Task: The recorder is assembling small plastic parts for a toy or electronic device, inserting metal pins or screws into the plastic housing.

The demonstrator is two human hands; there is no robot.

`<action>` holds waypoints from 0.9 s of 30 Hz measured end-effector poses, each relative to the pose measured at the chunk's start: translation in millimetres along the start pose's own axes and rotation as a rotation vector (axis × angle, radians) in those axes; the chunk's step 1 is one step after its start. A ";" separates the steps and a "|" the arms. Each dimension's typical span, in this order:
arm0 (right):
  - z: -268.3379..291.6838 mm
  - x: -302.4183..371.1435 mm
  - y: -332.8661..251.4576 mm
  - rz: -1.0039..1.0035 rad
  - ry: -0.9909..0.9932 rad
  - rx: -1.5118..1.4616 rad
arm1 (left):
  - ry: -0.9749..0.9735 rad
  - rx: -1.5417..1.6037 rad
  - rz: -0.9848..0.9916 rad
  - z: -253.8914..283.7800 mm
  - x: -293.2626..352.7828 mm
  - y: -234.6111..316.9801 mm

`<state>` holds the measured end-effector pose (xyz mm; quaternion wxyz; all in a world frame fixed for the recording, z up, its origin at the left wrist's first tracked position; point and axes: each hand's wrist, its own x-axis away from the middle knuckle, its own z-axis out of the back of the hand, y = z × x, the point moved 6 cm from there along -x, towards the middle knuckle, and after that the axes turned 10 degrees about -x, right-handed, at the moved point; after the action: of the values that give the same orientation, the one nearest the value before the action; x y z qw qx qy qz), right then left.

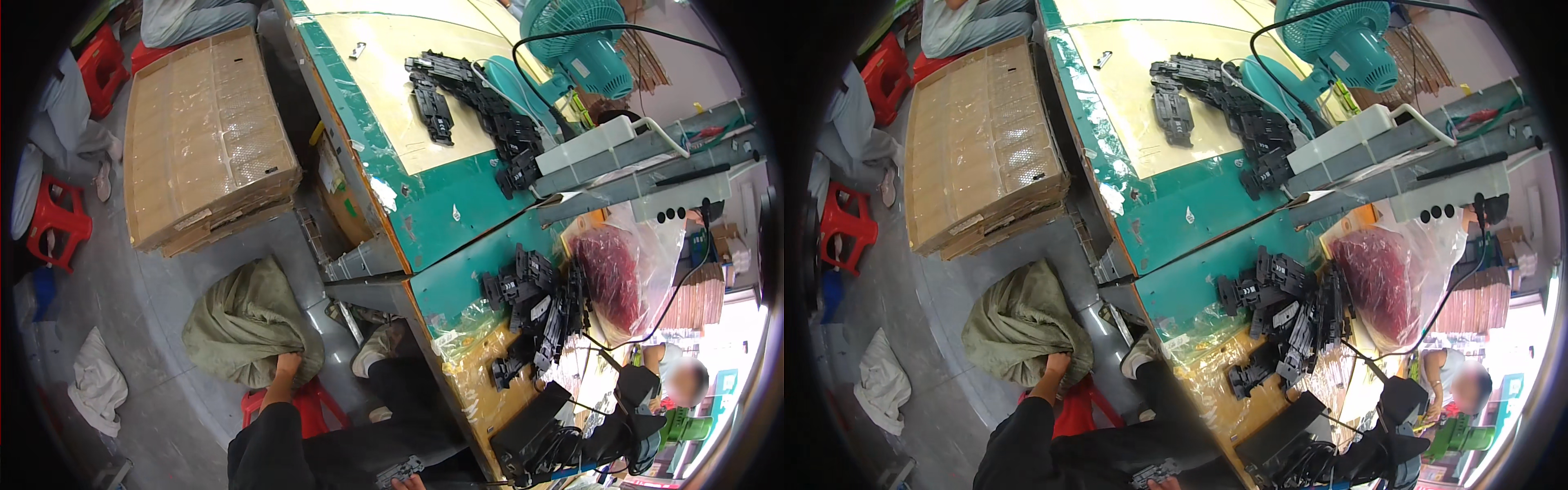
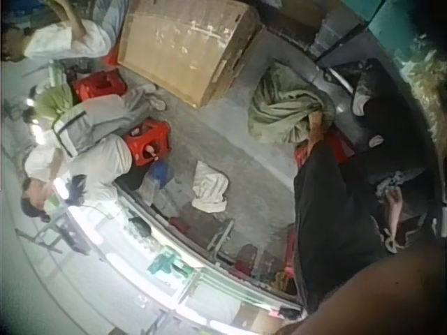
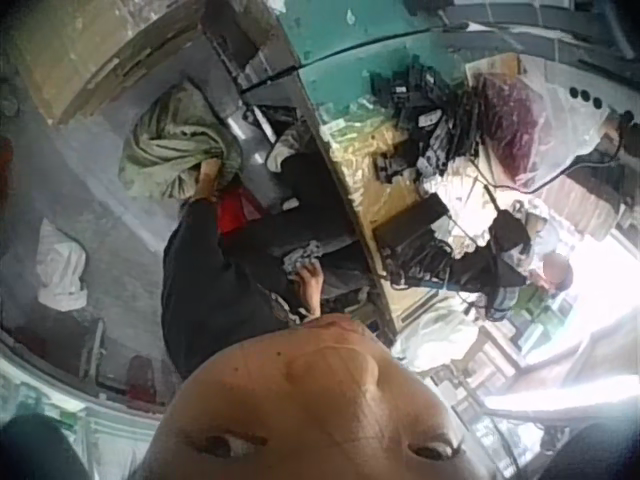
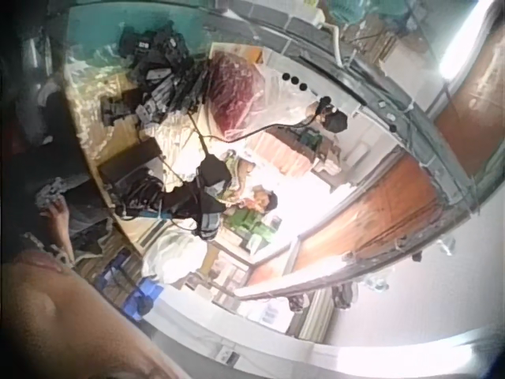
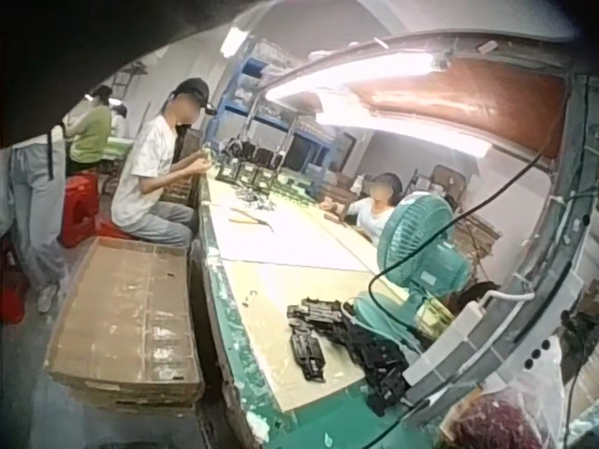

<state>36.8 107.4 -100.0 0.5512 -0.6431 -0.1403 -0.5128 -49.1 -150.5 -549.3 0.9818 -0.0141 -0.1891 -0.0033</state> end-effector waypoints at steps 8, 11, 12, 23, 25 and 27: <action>6.6 -7.2 2.1 0.042 -0.087 0.177 | -0.085 0.094 0.097 -13.1 12.7 -8.3; 3.5 -9.3 1.7 0.002 -0.024 0.032 | -0.280 0.273 0.111 23.0 -0.8 1.4; 0.4 -7.5 -0.7 0.018 -0.019 0.029 | -0.259 0.287 0.106 32.5 6.5 -5.2; 26.2 4.8 -7.5 0.148 -0.134 -0.006 | 0.157 0.930 0.254 192.9 63.0 -51.1; 40.6 -3.6 -2.1 0.234 -0.156 0.044 | 0.134 1.096 0.279 226.7 73.8 -39.6; 50.3 -4.5 -0.4 0.185 -0.188 0.055 | 0.243 1.179 0.112 262.0 82.7 -17.5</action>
<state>59.9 152.2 -96.7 0.5979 -0.6833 -0.1454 -0.3931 -69.8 -160.5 -275.0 0.8375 0.5229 -0.0447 0.1522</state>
